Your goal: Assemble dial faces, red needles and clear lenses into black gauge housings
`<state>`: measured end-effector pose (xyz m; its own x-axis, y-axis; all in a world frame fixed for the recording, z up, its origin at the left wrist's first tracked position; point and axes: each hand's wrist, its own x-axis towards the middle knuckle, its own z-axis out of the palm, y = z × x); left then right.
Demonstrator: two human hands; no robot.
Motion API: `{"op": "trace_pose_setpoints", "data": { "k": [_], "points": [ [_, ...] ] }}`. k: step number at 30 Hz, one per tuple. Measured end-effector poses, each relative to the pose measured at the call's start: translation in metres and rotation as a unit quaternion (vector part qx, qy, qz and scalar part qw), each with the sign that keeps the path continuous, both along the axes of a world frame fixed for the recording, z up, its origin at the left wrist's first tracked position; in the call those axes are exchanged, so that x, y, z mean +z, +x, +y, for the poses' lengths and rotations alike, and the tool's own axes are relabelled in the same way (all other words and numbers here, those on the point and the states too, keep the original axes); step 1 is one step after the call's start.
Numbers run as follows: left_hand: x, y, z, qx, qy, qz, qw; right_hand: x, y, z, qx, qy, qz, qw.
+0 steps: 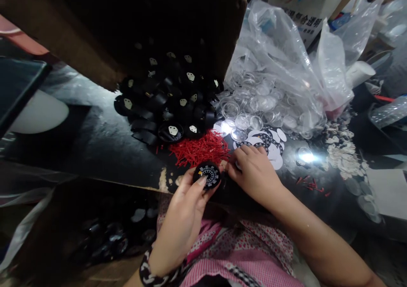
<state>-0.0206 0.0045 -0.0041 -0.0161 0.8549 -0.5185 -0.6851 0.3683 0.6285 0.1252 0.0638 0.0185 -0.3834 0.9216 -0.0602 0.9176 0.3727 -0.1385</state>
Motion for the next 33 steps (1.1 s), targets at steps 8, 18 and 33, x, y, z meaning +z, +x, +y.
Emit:
{"op": "trace_pose_setpoints", "data": {
  "k": [8,18,33],
  "points": [
    [0.005,0.006,0.003,0.052,0.049,-0.004,0.997,0.007,0.000,-0.016,-0.047,-0.025,0.246,0.968],
    [-0.009,0.010,0.005,-0.029,0.072,0.104,0.992,0.019,-0.005,-0.024,0.001,-0.052,0.315,0.948],
    [0.003,0.004,-0.004,-0.056,0.151,0.312,0.937,0.024,-0.003,-0.036,-0.014,-0.094,0.330,0.939]
  ]
}}
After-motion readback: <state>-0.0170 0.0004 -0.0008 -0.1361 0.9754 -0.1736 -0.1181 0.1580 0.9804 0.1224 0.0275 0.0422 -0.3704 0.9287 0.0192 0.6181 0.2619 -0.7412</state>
